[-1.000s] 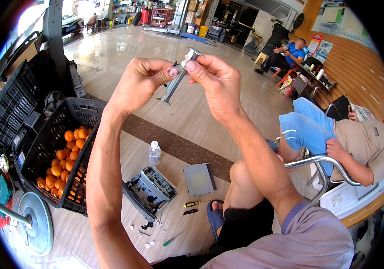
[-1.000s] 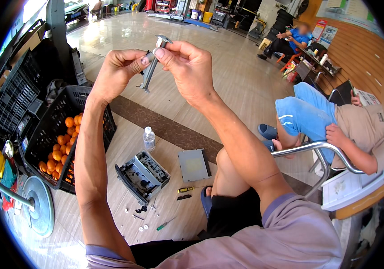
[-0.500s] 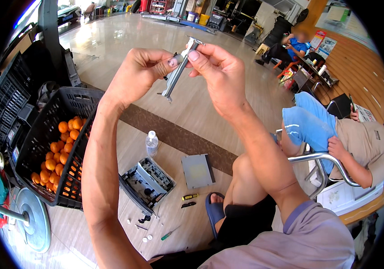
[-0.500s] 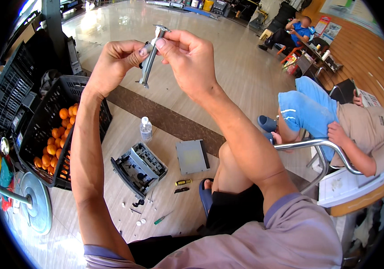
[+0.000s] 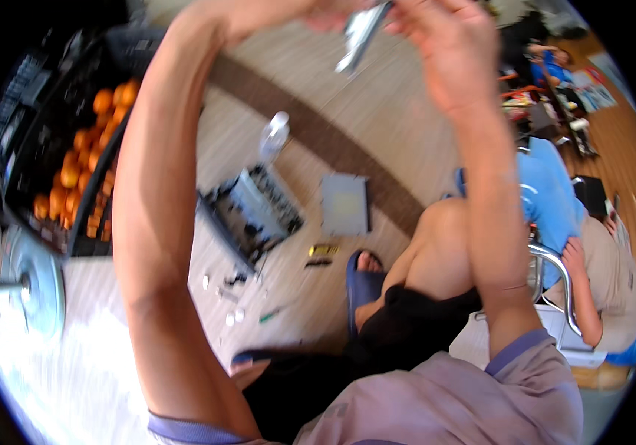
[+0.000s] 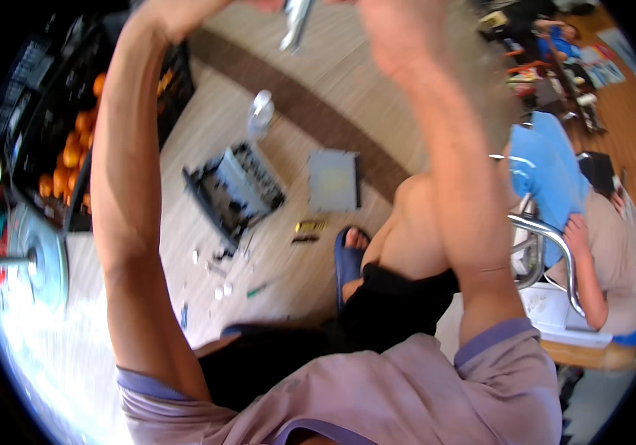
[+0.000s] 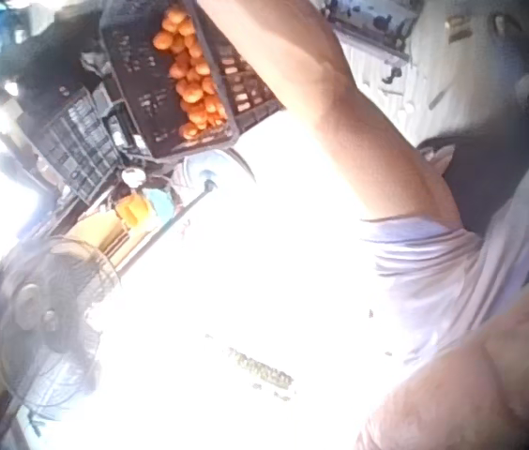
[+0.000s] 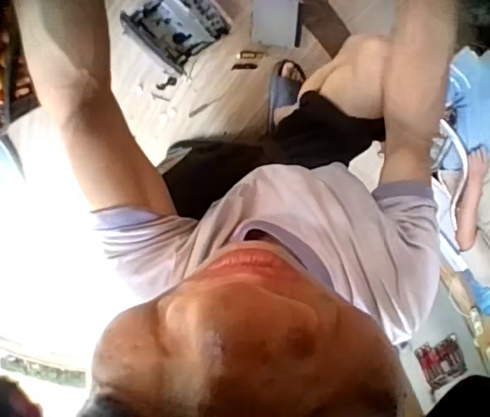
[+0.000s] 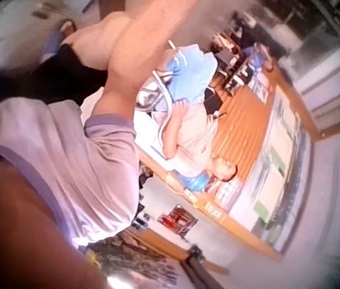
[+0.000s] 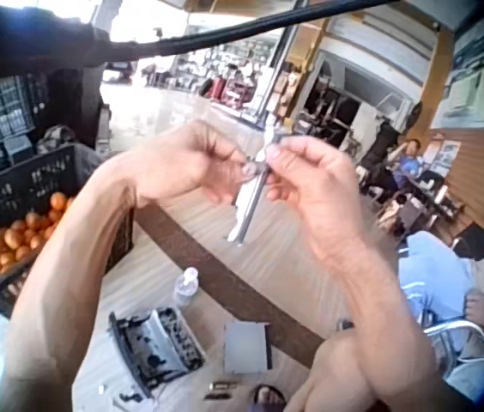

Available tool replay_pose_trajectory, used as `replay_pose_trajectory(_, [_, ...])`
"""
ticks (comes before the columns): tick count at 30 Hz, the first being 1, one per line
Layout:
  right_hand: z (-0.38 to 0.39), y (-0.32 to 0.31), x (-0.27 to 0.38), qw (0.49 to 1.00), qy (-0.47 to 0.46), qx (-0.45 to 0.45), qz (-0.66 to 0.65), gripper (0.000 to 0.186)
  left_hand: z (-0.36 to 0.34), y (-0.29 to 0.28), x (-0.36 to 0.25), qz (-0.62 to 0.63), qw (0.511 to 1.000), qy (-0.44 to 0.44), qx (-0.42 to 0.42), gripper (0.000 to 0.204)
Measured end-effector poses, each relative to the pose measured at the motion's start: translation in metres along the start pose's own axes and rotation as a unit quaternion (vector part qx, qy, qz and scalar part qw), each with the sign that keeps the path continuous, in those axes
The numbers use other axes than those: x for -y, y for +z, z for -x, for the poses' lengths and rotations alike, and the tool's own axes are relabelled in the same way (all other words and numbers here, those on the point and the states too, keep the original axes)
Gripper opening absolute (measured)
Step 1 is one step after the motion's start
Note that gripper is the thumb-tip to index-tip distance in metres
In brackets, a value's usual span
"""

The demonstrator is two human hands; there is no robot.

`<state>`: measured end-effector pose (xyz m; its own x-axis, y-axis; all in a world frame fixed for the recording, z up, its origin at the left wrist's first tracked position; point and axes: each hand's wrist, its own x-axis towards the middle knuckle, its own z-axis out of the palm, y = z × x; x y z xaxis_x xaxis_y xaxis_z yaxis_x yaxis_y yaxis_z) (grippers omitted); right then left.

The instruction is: The person assembles an electronic drive unit by fitting metal bracket components together by hand, installing parts into the device housing, and attaching the top cover plate onto the casing.

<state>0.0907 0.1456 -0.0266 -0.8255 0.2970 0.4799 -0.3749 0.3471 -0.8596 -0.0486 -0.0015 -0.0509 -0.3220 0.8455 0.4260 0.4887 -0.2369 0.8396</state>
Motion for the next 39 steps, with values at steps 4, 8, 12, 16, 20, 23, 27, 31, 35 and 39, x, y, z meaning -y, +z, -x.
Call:
replay_pose_trajectory(4, [0.005,0.029,-0.013,0.998,-0.022,0.059,0.004,0.014,0.027,-0.018,0.008,-0.039,0.998,-0.054,-0.014,0.018])
replay_pose_trajectory(8, [0.006,0.029,-0.011,0.989,0.017,0.14,0.04,0.013,0.041,-0.023,-0.003,-0.102,0.992,-0.074,-0.001,0.023])
replay_pose_trajectory(12, [0.023,0.071,-0.065,0.968,0.119,0.199,0.094,0.017,0.078,-0.043,-0.007,-0.228,0.961,-0.154,-0.002,0.032])
replay_pose_trajectory(16, [0.027,0.061,-0.128,0.875,0.158,0.397,0.226,0.013,0.088,-0.034,-0.028,-0.188,0.972,-0.134,-0.035,0.029])
replay_pose_trajectory(20, [0.054,0.064,-0.151,0.769,0.238,0.505,0.311,0.016,0.104,-0.028,-0.019,-0.178,0.963,-0.201,-0.019,0.025])
replay_pose_trajectory(23, [0.078,0.055,-0.163,0.756,0.283,0.519,0.281,0.019,0.126,-0.007,0.032,-0.268,0.928,-0.259,0.013,0.023])
replay_pose_trajectory(27, [0.105,0.047,-0.216,0.805,0.386,0.431,0.135,0.032,0.147,0.037,0.109,-0.265,0.87,-0.386,0.156,0.033])
replay_pose_trajectory(31, [0.108,0.066,-0.236,0.807,0.35,0.45,0.154,0.051,0.166,0.063,0.145,-0.179,0.822,-0.524,0.134,0.029])
replay_pose_trajectory(35, [0.149,0.1,-0.252,0.853,0.124,0.405,0.304,0.059,0.18,0.08,0.171,-0.155,0.795,-0.582,0.073,0.022])
replay_pose_trajectory(39, [0.168,0.107,-0.255,0.854,0.119,0.362,0.354,0.054,0.18,0.097,0.173,-0.107,0.804,-0.585,0.012,0.022])
